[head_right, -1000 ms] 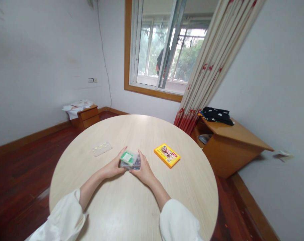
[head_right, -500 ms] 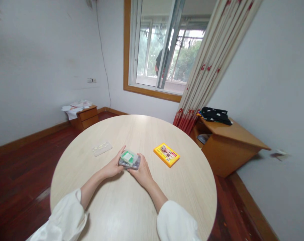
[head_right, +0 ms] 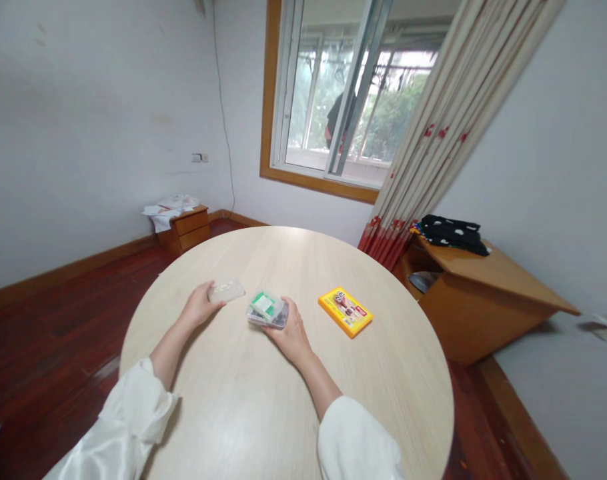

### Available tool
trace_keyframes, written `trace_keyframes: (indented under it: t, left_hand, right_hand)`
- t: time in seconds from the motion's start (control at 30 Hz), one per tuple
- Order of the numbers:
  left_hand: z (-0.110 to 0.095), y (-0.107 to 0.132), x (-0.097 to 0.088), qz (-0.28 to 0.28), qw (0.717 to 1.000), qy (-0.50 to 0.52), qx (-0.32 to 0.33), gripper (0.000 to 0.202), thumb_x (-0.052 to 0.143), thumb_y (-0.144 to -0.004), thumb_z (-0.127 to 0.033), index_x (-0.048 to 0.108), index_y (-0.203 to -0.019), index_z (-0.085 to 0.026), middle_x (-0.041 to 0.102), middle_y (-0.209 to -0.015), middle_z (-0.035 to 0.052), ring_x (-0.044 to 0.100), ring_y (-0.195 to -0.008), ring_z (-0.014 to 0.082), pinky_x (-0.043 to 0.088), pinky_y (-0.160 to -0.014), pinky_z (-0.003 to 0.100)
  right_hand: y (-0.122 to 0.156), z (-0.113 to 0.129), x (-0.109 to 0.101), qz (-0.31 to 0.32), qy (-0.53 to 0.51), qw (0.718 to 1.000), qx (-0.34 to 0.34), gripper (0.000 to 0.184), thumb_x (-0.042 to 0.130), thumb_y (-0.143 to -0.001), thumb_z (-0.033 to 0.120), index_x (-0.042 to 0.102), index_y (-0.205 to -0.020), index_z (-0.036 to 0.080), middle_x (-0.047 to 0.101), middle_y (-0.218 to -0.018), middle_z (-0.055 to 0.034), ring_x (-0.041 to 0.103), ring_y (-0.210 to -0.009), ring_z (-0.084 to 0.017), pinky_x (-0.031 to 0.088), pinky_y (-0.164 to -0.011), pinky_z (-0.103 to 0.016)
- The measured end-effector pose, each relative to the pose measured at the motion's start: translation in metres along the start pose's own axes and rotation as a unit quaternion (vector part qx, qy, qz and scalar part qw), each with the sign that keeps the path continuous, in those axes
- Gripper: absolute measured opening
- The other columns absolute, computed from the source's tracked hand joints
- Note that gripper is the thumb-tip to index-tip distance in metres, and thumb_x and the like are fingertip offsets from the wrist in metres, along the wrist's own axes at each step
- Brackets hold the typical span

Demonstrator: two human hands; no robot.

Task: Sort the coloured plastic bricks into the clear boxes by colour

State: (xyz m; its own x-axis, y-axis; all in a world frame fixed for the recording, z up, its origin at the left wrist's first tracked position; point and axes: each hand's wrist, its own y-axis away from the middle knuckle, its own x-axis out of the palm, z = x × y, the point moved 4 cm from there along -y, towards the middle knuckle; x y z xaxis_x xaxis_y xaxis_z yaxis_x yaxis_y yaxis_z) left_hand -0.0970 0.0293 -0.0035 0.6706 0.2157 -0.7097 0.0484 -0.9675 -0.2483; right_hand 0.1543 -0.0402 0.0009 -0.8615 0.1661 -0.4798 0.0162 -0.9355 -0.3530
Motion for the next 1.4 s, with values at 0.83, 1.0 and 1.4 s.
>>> trace_keyframes:
  t: [0.83,1.0,1.4]
  left_hand:
    - [-0.080,0.040,0.045,0.280,0.880,0.330,0.196,0.086,0.081,-0.057,-0.028,0.036,-0.129,-0.015,0.050,-0.126,0.0137,0.049,-0.115,0.0259,0.037,-0.098,0.037]
    - [-0.079,0.040,0.045,0.269,0.888,0.319,0.194,0.088,0.081,-0.057,-0.031,0.035,-0.131,-0.016,0.048,-0.129,0.0136,0.047,-0.117,0.0266,0.036,-0.100,0.038]
    - [-0.079,0.040,0.043,0.252,0.903,0.291,0.192,0.090,0.079,-0.060,-0.031,0.031,-0.135,-0.018,0.046,-0.133,0.0138,0.043,-0.123,0.0270,0.029,-0.107,0.042]
  right_hand:
    - [0.012,0.008,-0.012,0.062,-0.079,0.995,-0.006,0.097,0.081,-0.052,0.024,0.024,-0.131,0.024,0.049,-0.122,-0.0090,0.052,-0.111,-0.022,0.042,-0.096,-0.039]
    - [0.013,0.012,-0.014,0.051,-0.090,0.995,-0.001,0.088,0.076,-0.056,0.022,0.027,-0.129,0.024,0.054,-0.117,-0.0068,0.056,-0.105,-0.020,0.044,-0.092,-0.036]
    - [0.010,0.015,-0.022,-0.005,-0.097,0.995,-0.010,0.077,0.075,-0.058,0.026,0.034,-0.123,0.023,0.056,-0.113,-0.0062,0.058,-0.099,-0.019,0.048,-0.087,-0.034]
